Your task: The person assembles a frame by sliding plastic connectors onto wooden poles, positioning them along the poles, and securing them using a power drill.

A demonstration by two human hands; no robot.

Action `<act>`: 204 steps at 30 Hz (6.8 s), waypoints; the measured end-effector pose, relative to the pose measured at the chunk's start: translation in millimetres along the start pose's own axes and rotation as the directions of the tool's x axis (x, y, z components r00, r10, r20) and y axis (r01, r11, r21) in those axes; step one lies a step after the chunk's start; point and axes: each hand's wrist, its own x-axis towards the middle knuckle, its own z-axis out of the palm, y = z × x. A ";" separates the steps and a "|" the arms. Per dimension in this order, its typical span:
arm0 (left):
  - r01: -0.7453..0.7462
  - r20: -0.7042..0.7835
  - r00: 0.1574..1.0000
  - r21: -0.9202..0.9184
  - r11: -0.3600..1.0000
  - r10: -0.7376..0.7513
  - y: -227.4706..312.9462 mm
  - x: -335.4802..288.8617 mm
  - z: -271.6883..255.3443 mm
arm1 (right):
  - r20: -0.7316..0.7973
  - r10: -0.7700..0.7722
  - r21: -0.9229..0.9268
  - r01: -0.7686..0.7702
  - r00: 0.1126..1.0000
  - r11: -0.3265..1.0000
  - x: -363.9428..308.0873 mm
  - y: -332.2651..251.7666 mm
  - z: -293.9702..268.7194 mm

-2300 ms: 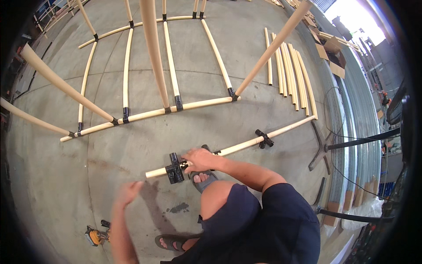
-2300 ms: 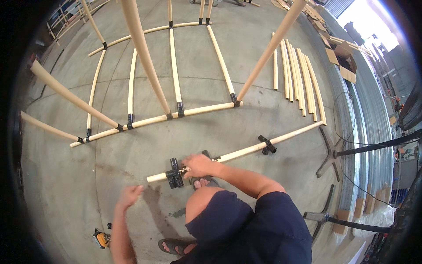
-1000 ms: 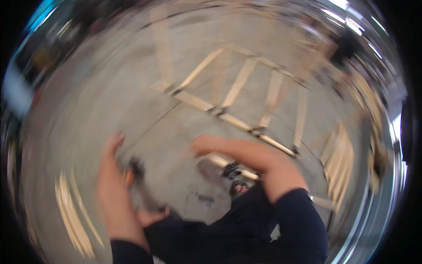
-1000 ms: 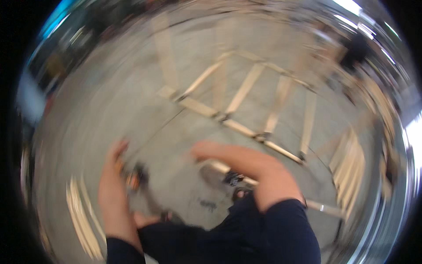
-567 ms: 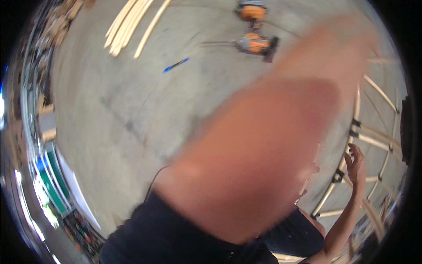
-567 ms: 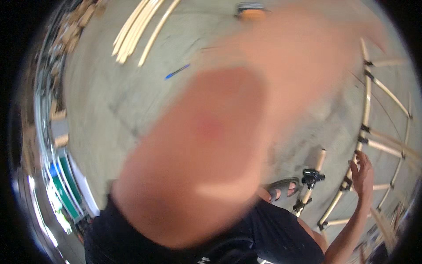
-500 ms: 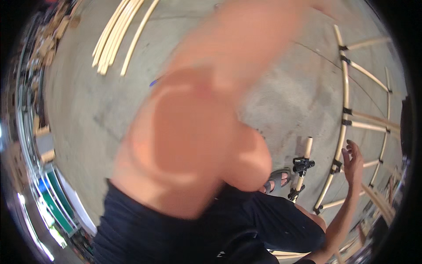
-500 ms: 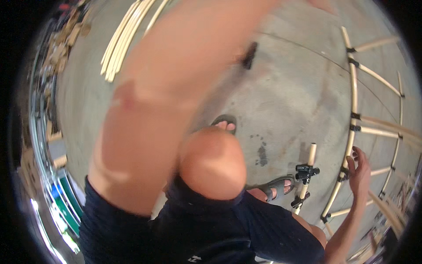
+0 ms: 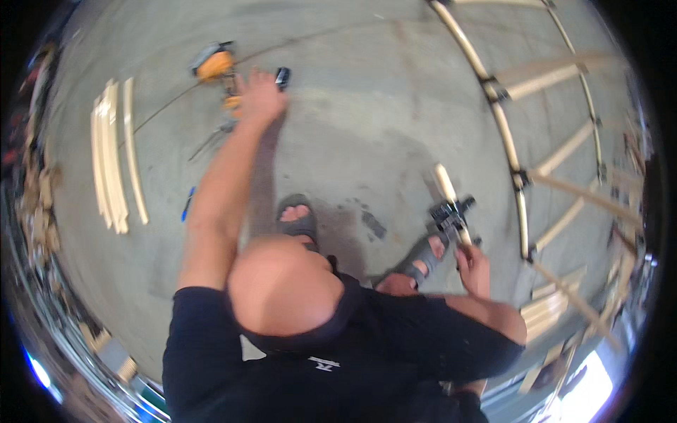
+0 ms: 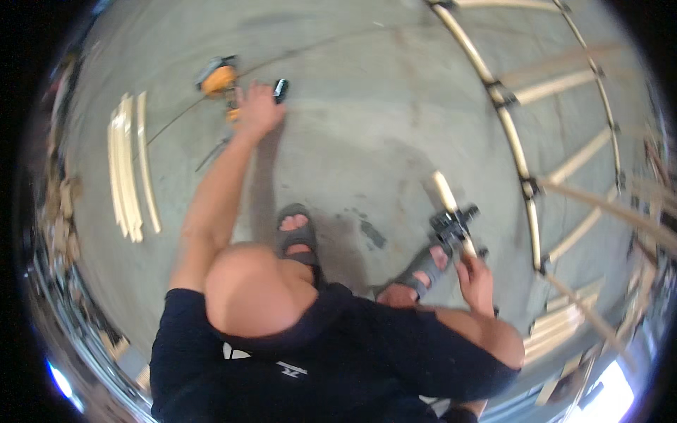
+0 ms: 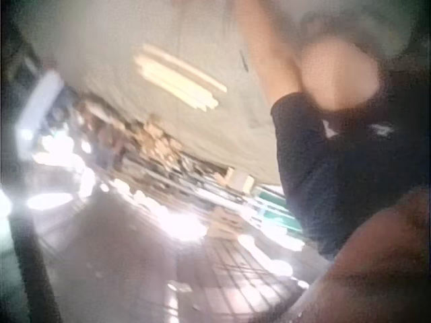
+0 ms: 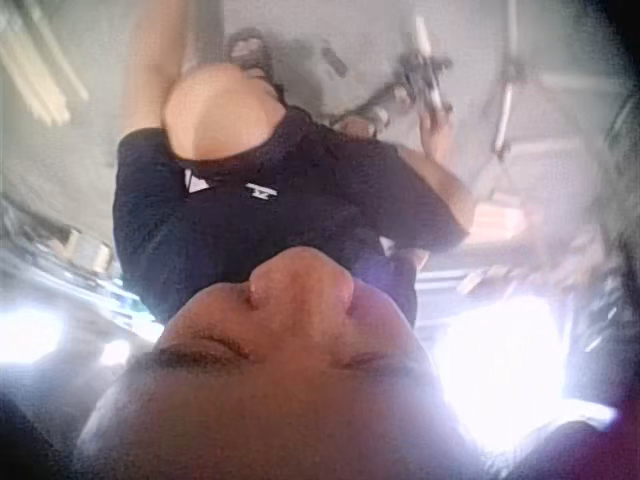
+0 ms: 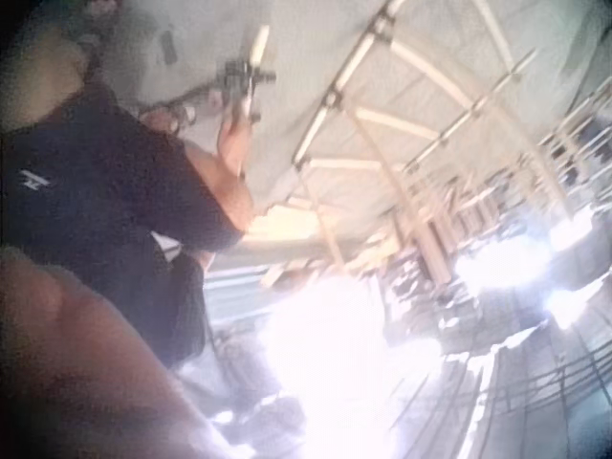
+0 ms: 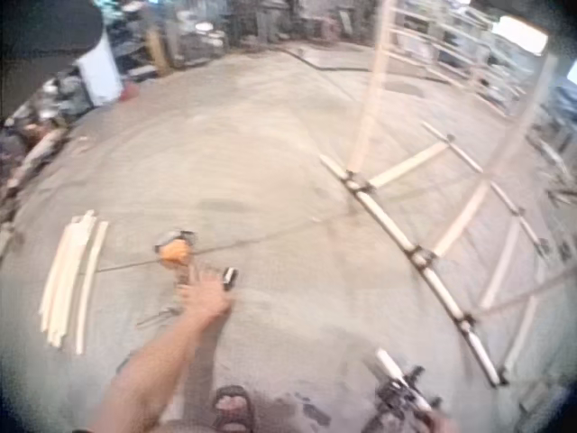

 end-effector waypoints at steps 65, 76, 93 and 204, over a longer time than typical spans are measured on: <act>0.443 0.416 0.854 -0.896 -0.019 0.312 328.3 -170.6 -17.8 | -0.444 -0.211 -0.055 0.209 0.871 0.976 20.6 39.2 42.7; 0.620 0.476 0.708 -0.773 -0.136 0.521 308.3 -168.0 8.0 | -0.772 0.036 0.002 -0.054 0.635 0.999 -28.3 105.8 11.3; 0.478 0.140 0.758 -0.784 -0.396 0.637 277.3 -70.2 -98.0 | -0.144 0.848 0.783 0.582 0.511 -0.218 -162.6 188.8 2.5; 0.438 0.365 0.893 -0.839 -0.322 0.263 128.3 273.3 -743.8 | 0.087 0.888 0.545 0.724 0.452 -0.422 -63.8 -336.2 -489.6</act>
